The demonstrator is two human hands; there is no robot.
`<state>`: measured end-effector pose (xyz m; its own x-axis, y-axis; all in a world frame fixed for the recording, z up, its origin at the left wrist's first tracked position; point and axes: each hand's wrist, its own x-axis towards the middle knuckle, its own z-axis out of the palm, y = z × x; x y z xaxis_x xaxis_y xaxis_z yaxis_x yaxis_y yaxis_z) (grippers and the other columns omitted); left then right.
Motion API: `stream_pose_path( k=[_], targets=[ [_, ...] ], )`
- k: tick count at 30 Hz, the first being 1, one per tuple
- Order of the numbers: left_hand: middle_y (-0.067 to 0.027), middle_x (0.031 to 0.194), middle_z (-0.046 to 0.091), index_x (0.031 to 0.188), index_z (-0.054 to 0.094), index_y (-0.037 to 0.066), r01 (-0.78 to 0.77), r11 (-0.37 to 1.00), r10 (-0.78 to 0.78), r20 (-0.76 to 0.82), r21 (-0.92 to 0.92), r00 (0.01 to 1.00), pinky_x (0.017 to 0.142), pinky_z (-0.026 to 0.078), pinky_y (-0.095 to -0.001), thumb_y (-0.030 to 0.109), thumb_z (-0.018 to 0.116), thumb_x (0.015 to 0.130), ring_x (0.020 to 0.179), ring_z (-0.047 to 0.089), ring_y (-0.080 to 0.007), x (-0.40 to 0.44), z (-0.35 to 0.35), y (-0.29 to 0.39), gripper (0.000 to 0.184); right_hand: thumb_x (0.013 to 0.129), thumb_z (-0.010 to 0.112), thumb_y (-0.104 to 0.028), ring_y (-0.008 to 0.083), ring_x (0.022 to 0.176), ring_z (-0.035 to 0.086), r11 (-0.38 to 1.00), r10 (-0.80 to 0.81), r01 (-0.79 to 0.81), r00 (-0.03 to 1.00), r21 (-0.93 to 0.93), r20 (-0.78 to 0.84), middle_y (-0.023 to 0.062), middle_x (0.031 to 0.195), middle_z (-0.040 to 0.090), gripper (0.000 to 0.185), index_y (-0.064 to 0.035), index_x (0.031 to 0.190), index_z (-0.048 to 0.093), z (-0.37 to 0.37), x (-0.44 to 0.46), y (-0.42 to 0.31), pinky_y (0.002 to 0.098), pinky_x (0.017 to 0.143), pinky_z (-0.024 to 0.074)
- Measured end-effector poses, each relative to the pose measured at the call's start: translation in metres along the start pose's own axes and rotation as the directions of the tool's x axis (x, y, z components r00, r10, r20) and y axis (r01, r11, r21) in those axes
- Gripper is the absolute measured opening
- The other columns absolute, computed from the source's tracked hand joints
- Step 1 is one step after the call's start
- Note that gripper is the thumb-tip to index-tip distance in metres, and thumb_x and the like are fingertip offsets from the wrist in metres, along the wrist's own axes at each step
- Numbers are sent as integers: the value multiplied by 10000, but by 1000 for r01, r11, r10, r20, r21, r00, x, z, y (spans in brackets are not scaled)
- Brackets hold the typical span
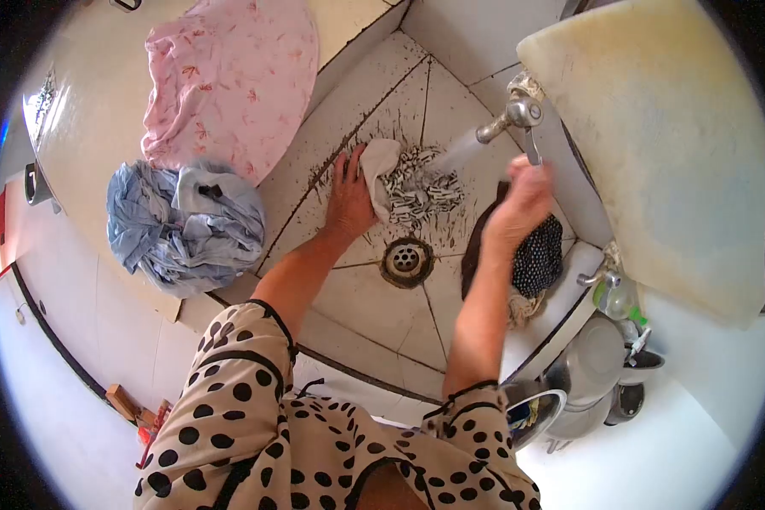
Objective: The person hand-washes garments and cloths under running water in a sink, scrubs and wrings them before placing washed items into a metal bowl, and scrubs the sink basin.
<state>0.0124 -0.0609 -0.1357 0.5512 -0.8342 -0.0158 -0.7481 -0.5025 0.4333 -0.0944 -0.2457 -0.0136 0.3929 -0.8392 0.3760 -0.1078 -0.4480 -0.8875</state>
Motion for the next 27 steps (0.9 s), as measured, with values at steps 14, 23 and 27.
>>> stream_pose_path(
  k=[14,23,27],
  targets=[
    [-154,1473,288,1416,354,114,-75,997,71,117,32,991,1136,32,-553,542,574,796,1408,113,-360,4,7,-9,785,841,628,-260,291,920,547,686,65,187,947,-703,315,79,950,600,172,-129,949,599,119,-41,106,461,847,370],
    [-166,1462,306,1395,387,93,-94,995,95,38,-39,995,1148,50,-527,466,636,778,1420,67,-328,5,18,-12,762,901,548,-290,312,920,533,749,55,232,912,-621,407,86,953,567,209,-102,977,596,95,-118,138,468,882,370],
    [-162,1460,304,1372,413,85,-26,1000,25,113,8,993,1143,82,-543,421,696,748,1411,72,-354,3,6,-6,763,906,550,-276,300,853,546,796,-15,147,974,-587,225,86,857,562,192,-91,904,603,114,-43,106,470,824,377]
  ],
)
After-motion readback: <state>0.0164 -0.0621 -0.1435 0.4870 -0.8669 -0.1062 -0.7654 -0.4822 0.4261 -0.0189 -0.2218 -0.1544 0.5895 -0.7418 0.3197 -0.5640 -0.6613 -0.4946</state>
